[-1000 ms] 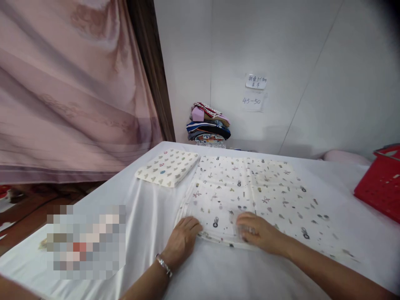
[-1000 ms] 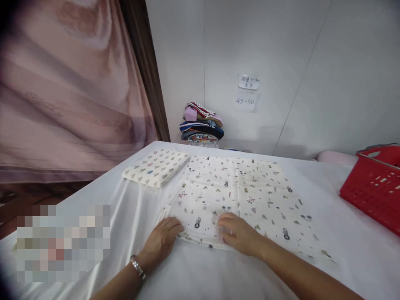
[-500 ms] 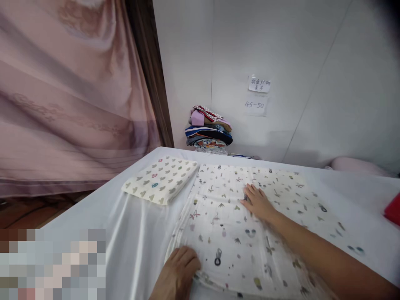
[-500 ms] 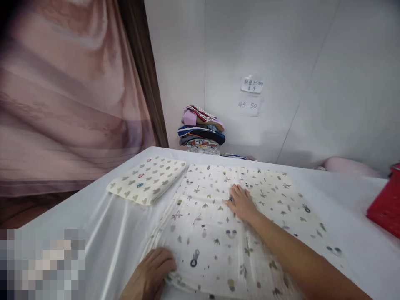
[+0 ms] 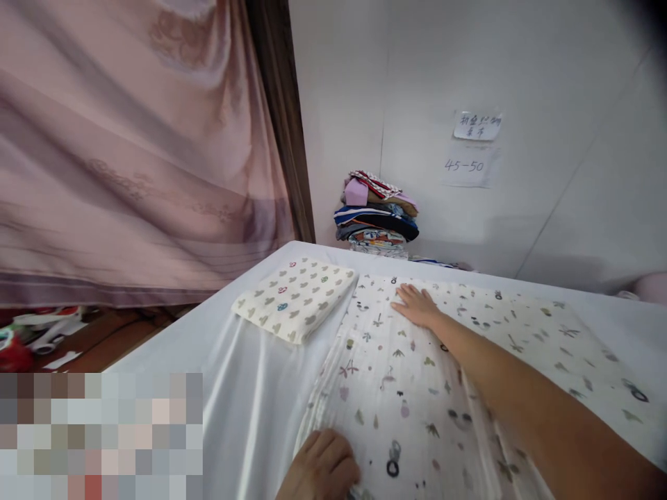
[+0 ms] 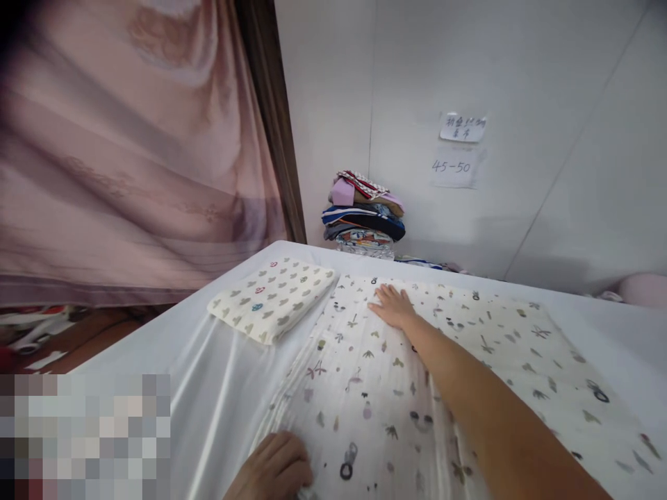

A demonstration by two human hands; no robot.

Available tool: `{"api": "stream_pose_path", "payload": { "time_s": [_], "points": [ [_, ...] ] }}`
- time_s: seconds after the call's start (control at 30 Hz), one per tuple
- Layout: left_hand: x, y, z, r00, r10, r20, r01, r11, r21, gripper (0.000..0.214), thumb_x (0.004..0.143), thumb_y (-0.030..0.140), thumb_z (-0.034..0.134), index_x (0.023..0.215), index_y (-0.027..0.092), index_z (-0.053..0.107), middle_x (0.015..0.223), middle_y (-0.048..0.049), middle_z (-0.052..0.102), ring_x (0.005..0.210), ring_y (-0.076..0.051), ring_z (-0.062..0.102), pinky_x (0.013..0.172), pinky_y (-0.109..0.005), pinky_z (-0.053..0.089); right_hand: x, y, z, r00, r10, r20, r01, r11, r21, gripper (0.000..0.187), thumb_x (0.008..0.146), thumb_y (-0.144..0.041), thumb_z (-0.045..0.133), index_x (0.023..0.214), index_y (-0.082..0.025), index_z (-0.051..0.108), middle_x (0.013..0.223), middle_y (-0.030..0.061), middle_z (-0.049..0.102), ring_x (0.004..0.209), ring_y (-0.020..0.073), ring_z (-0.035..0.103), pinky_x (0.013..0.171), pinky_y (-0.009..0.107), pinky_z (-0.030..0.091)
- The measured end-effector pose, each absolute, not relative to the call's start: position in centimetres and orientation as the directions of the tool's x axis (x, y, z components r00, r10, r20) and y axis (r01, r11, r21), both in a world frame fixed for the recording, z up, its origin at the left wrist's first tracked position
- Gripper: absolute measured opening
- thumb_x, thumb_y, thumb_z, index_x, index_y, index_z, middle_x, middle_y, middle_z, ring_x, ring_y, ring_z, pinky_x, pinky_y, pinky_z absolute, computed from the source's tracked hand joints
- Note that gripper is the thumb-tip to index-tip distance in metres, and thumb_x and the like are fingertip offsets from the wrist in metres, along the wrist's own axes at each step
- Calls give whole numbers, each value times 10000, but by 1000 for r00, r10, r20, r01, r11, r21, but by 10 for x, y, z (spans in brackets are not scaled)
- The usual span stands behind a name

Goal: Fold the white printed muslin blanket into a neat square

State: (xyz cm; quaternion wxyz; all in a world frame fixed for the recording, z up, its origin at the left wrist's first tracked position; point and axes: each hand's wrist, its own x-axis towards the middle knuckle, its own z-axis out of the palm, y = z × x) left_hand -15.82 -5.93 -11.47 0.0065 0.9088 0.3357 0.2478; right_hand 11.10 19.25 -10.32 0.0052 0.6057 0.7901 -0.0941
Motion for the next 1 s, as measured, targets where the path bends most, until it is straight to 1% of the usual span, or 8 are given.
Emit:
{"api": "stream_pose_path", "payload": {
  "time_s": [0.1, 0.2, 0.3, 0.53, 0.67, 0.77, 0.87, 1.0],
  "points": [
    [-156, -59, -124, 599, 600, 530, 612, -770, 180, 283, 920, 269, 360, 693, 193, 510, 672, -16, 536, 620, -141, 458, 535, -260, 349, 94, 203, -98, -142, 977, -159, 982, 119, -145, 743, 844, -635, 125, 1426, -179, 195, 1505, 66, 52, 1366, 275, 30, 1059, 508, 88],
    [-156, -59, -128, 570, 595, 566, 617, -765, 183, 310, 928, 267, 338, 673, 193, 499, 639, -11, 526, 597, -138, 454, 523, -259, 336, 71, 194, -102, -291, 948, -127, 945, 264, -193, 758, 833, -664, 110, 1431, -204, 179, 1508, 61, 21, 1369, 260, -12, 1069, 487, 51],
    [-158, -59, -124, 606, 607, 514, 611, -769, 189, 259, 918, 232, 368, 707, 195, 513, 676, -9, 553, 622, -137, 476, 539, -261, 352, 51, 186, -107, -477, 874, -96, 867, 450, -213, 774, 813, -699, 109, 1428, -237, 187, 1508, 33, 33, 1371, 244, -10, 1077, 472, 19],
    [-162, -60, -119, 601, 663, 446, 650, -731, 209, 117, 845, 218, 491, 737, 203, 531, 734, -15, 572, 667, -148, 491, 571, -269, 392, 34, 208, -96, -306, 940, -152, 942, 276, -191, 724, 848, -638, 129, 1433, -213, 171, 1508, 19, 21, 1369, 252, 6, 1074, 487, 45],
    [-167, -62, -121, 592, 677, 437, 645, -723, 248, 71, 790, 159, 513, 740, 203, 539, 749, -20, 570, 693, -158, 491, 590, -271, 402, 49, 173, -93, -430, 889, -159, 877, 370, -306, 719, 851, -640, 123, 1407, -207, 268, 1503, 48, 81, 1372, 242, 15, 1085, 461, 43],
    [-168, -62, -117, 593, 687, 419, 624, -722, 299, 136, 732, 79, 487, 745, 203, 544, 758, -20, 570, 711, -160, 492, 618, -274, 408, 83, 130, -95, -476, 868, -139, 845, 408, -347, 712, 845, -659, 128, 1410, -246, 259, 1501, 25, 91, 1374, 228, 16, 1093, 449, 44],
    [-168, -63, -111, 582, 709, 398, 613, -704, 358, 207, 659, 30, 454, 737, 200, 542, 772, -21, 572, 730, -169, 500, 648, -292, 411, 142, 91, -99, -360, 924, -131, 908, 315, -277, 709, 839, -665, 145, 1417, -264, 238, 1501, 7, 69, 1373, 234, 12, 1094, 469, 32],
    [-166, -64, -104, 543, 745, 388, 632, -667, 396, 298, 571, -16, 410, 734, 196, 543, 762, -23, 567, 731, -180, 503, 657, -316, 403, 257, 41, -110, -73, 989, -128, 983, 50, -175, 707, 831, -650, 186, 1398, -243, 300, 1489, 25, 140, 1368, 236, 84, 1093, 472, 101]
  ]
}}
